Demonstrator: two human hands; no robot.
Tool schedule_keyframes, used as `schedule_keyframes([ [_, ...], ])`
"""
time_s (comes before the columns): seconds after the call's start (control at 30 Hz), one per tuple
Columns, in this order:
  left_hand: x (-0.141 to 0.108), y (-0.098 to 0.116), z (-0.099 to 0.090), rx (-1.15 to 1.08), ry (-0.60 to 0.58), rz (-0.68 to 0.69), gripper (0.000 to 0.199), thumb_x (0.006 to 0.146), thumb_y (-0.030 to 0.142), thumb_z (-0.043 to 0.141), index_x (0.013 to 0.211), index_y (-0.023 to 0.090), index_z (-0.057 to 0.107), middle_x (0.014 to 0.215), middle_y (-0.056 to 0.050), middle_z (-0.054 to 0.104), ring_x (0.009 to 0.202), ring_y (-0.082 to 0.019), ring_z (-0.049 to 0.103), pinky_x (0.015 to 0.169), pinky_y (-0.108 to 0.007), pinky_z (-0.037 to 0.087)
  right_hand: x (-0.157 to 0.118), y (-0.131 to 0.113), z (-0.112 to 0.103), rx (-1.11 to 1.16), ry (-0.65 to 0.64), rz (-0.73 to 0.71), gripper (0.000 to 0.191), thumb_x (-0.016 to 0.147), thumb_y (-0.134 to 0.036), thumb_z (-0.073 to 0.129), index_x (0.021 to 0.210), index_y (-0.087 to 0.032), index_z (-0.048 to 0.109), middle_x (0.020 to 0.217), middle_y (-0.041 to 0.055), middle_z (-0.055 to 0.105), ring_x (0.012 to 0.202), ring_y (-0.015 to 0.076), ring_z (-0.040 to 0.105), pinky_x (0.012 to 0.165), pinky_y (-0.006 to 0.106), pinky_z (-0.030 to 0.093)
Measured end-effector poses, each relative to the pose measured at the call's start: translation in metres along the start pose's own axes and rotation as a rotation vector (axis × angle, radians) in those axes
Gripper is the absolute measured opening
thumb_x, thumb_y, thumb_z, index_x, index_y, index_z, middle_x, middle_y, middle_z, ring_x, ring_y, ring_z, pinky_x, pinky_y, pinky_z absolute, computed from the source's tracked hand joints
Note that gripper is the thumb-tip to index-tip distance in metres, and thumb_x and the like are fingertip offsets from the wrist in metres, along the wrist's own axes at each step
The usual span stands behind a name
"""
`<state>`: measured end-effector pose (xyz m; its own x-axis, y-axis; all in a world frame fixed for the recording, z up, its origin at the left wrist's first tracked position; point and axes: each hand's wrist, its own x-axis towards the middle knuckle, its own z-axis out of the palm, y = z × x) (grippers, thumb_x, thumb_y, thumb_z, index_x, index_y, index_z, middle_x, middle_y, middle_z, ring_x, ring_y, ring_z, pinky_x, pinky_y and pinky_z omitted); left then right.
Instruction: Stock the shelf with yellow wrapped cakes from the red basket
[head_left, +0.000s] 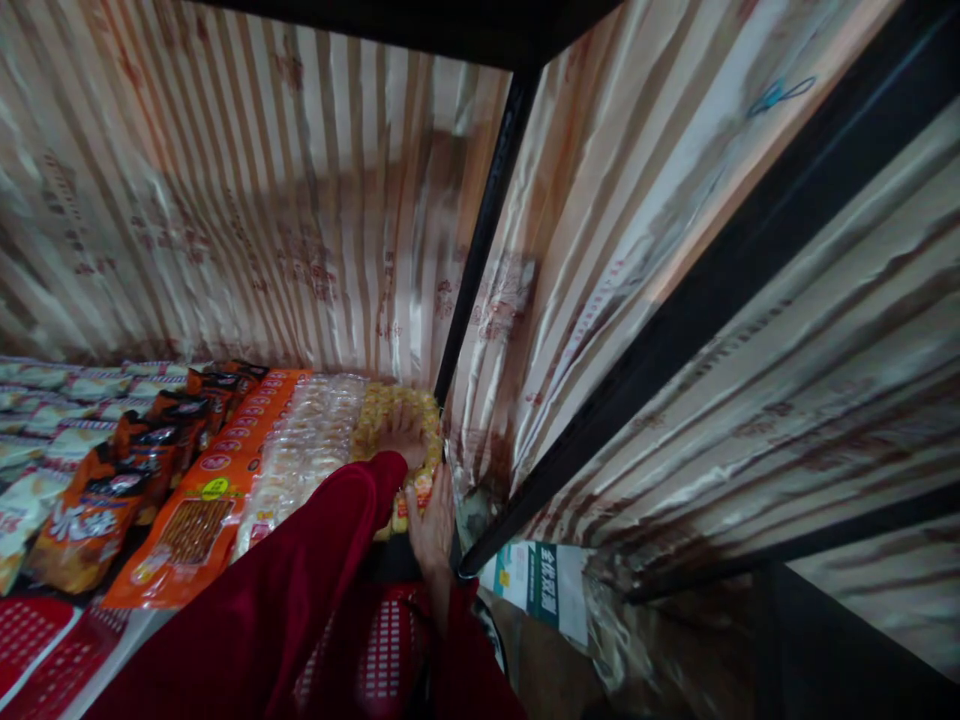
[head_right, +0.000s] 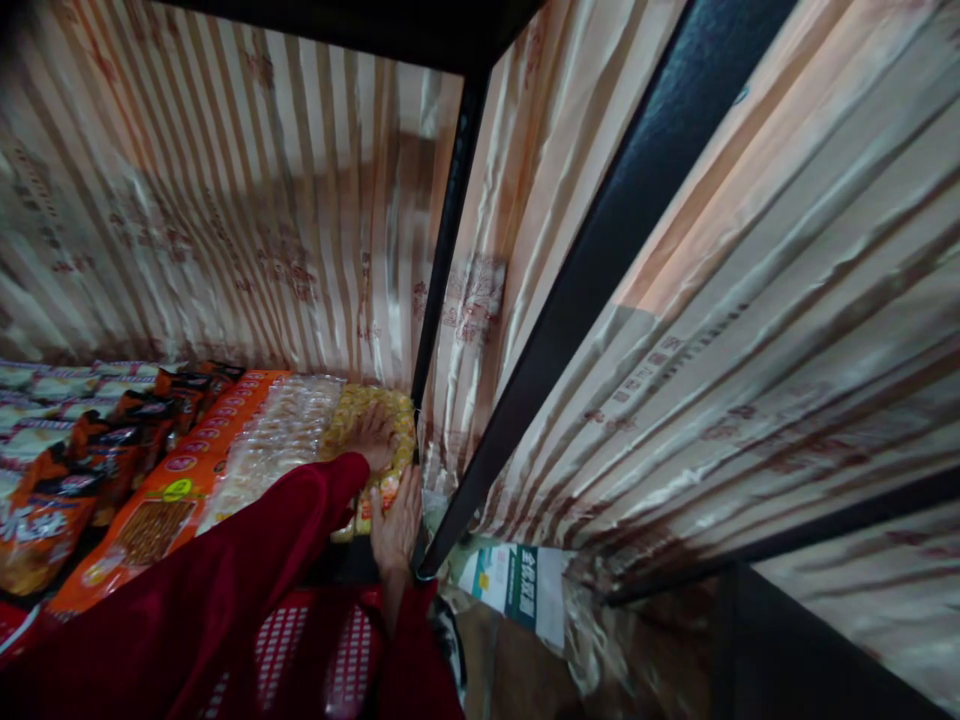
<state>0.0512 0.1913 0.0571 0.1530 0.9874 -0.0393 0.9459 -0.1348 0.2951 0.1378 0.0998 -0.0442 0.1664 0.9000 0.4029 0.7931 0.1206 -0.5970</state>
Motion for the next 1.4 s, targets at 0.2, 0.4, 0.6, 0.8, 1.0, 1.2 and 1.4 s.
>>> schedule_keyframes([
  [0.2,0.011,0.001,0.013,0.071,-0.019,0.062,0.06,0.091,0.043,0.018,0.145,0.018,0.026,0.154,-0.005,0.014,0.142,-0.024,0.005,0.112,-0.055,0.006,0.001,-0.001,0.001,-0.03,0.025,-0.013,0.073,0.09,-0.055,0.032,0.141,-0.002,0.03,0.145,0.0227,0.032,0.136,0.029,0.026,0.106,0.044,0.031],
  [0.4,0.011,0.001,0.014,0.099,-0.014,0.041,0.06,0.091,0.046,0.023,0.145,0.02,0.027,0.154,-0.006,0.009,0.142,-0.028,0.0,0.111,-0.058,0.001,-0.001,0.0,0.001,-0.043,0.039,-0.028,0.071,0.091,-0.051,0.032,0.143,-0.002,0.026,0.145,0.0218,0.033,0.135,0.0286,0.029,0.105,0.045,0.033],
  [0.6,0.014,0.015,0.009,0.108,0.171,0.307,0.048,0.092,0.039,0.032,0.135,0.021,0.046,0.151,-0.008,0.027,0.142,-0.029,0.005,0.111,-0.059,0.005,-0.002,0.004,0.006,-0.039,0.066,-0.029,0.07,0.091,-0.049,0.034,0.142,-0.003,0.027,0.144,0.0214,0.034,0.134,0.0295,0.03,0.104,0.046,0.034],
  [0.8,0.031,0.021,0.022,0.172,0.123,0.433,0.04,0.093,0.038,0.035,0.112,0.019,0.064,0.135,-0.009,0.051,0.138,-0.029,0.022,0.111,-0.059,0.013,-0.002,0.004,0.008,-0.032,0.088,-0.041,0.066,0.091,-0.045,0.032,0.141,-0.002,0.03,0.142,0.0224,0.037,0.132,0.0296,0.034,0.102,0.045,0.035],
  [1.0,0.036,0.017,0.029,0.208,0.17,0.447,0.035,0.092,0.036,0.041,0.11,0.019,0.066,0.127,-0.008,0.057,0.132,-0.028,0.034,0.11,-0.054,0.021,0.0,0.003,0.007,-0.028,0.117,-0.065,0.067,0.091,-0.049,0.032,0.14,-0.003,0.031,0.14,0.0228,0.04,0.132,0.0293,0.035,0.104,0.048,0.03],
  [1.2,0.035,0.015,0.025,0.19,0.153,0.414,0.035,0.091,0.038,0.041,0.107,0.02,0.067,0.142,-0.008,0.042,0.132,-0.028,0.033,0.108,-0.051,0.024,0.002,0.003,0.007,-0.003,0.091,-0.05,0.071,0.091,-0.05,0.03,0.139,0.001,0.03,0.141,0.0244,0.037,0.133,0.0293,0.033,0.103,0.045,0.033],
  [1.4,0.018,0.015,0.007,0.156,0.087,0.419,0.042,0.09,0.039,0.039,0.124,0.021,0.056,0.143,-0.01,0.04,0.135,-0.029,0.027,0.109,-0.051,0.021,0.002,0.006,0.007,-0.027,0.068,-0.055,0.072,0.09,-0.051,0.033,0.141,-0.001,0.028,0.143,0.0232,0.035,0.134,0.0295,0.03,0.103,0.046,0.033],
])
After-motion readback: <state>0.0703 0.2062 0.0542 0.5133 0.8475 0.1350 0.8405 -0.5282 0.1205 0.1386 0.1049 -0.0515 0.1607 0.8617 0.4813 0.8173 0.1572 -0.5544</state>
